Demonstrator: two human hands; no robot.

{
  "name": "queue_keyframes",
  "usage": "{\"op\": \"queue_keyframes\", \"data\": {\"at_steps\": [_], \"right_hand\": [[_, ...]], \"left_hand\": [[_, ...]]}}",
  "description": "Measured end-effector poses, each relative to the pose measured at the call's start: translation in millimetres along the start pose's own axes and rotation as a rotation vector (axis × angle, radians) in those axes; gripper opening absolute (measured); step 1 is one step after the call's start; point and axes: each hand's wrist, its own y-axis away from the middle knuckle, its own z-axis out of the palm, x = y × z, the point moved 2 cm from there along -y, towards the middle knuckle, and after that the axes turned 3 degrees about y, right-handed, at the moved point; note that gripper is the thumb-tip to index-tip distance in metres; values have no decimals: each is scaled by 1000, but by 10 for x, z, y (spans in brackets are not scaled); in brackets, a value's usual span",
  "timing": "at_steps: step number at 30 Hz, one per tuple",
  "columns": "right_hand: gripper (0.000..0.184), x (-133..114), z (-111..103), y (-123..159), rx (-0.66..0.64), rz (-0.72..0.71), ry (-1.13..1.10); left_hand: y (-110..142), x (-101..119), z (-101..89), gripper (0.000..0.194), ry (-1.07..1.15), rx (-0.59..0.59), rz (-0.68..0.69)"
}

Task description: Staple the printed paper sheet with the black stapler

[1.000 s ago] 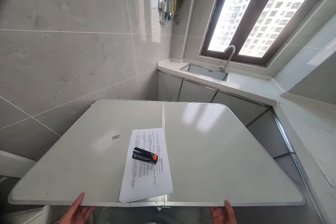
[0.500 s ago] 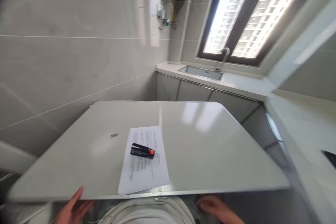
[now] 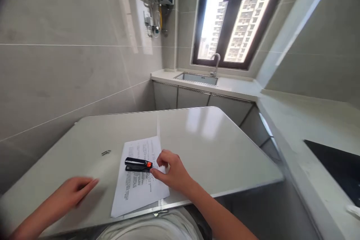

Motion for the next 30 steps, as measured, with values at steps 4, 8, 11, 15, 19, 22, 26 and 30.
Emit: {"op": "queue_keyframes", "data": {"at_steps": [4, 8, 11, 15, 19, 22, 26, 30], "right_hand": [[63, 132, 506, -477, -142, -32, 192], [69, 315, 811, -694, -362, -70, 380], [34, 429, 929, -732, -445, -91, 488], [12, 582, 946, -815, -378, -181, 444], [32, 745, 879, -917, -305, -202, 380], [57, 805, 858, -919, -268, -221, 287], [43, 896, 804, -929, -165, -190, 223], [41, 1067, 583, -1036, 37, -102, 33]], "left_hand": [[-670, 466, -86, 40, -121, 272, 54], [-1320, 591, -107, 34, -131, 500, 89], [-1507, 456, -66, 28, -127, 559, 64], [-1546, 255, 48, 29, -130, 572, 94], [-1596, 278, 249, 23, -146, 455, 302], [-1635, 387, 464, 23, -175, 362, 450], [-1654, 462, 738, 27, -215, 298, 538], [-1629, 491, 875, 34, -273, 271, 580]]}}
